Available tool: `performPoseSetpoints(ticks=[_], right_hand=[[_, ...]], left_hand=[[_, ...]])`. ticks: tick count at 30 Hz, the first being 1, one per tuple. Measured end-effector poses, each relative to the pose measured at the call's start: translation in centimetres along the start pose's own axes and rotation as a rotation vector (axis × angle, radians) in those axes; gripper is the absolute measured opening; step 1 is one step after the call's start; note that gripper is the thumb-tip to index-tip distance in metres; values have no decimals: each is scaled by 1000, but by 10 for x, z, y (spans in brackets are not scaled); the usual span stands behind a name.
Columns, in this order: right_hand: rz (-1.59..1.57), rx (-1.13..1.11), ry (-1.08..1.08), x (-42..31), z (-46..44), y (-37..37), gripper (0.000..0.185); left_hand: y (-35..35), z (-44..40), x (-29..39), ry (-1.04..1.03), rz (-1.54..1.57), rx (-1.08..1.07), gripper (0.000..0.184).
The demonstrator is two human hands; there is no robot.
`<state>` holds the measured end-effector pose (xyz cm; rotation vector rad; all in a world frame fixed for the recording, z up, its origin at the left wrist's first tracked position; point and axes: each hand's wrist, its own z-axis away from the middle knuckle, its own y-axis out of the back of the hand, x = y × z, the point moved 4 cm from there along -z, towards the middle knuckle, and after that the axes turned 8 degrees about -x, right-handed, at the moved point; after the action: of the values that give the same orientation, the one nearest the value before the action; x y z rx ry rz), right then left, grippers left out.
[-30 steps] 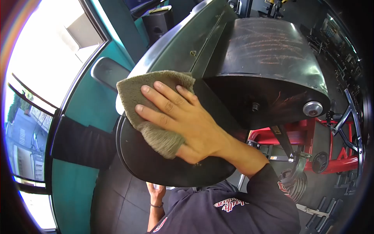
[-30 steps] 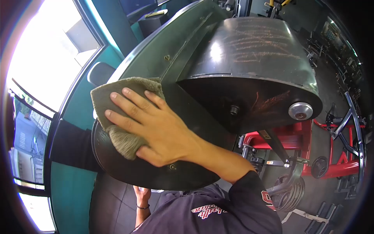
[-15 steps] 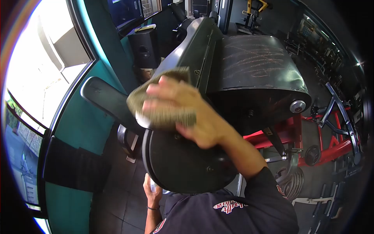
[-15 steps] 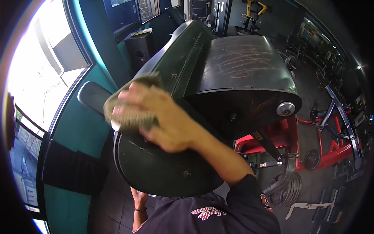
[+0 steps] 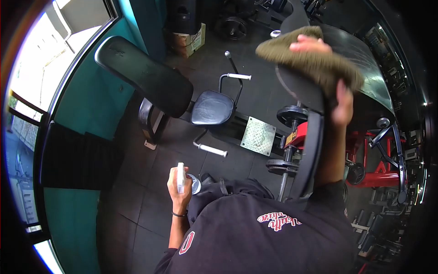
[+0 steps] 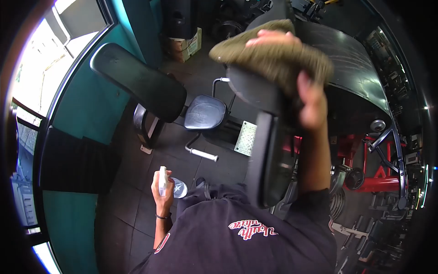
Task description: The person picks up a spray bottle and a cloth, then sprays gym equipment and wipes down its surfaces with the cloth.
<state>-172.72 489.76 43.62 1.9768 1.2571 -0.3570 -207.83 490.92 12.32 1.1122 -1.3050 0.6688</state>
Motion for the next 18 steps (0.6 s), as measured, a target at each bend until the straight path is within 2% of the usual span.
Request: performPoseSetpoints(ticks=[2, 4, 6, 9, 11, 13, 14, 18], right_hand=[[-618, 247, -312, 23, 3, 12, 56], [-581, 186, -393, 23, -2, 18, 54], [-249, 72, -183, 1, -2, 4, 56], [337, -208, -99, -33, -7, 2, 68], [251, -94, -161, -13, -5, 7, 75], [58, 54, -290, 8, -9, 21, 69], [-360, 316, -329, 25, -3, 26, 57], [-389, 80, -508, 60, -44, 60, 43]], left_hand=[[17, -4, 0, -21, 13, -11, 29], [35, -11, 0, -50, -28, -18, 28], [48, -18, -3, -2, -37, 26, 26], [60, -35, -8, -76, -58, 59, 27], [63, -49, 0, -97, -10, 73, 27], [59, -66, 1, -118, 50, 44, 27], [55, -74, 4, -129, 85, 32, 26], [36, -112, 13, -177, 111, -86, 26]])
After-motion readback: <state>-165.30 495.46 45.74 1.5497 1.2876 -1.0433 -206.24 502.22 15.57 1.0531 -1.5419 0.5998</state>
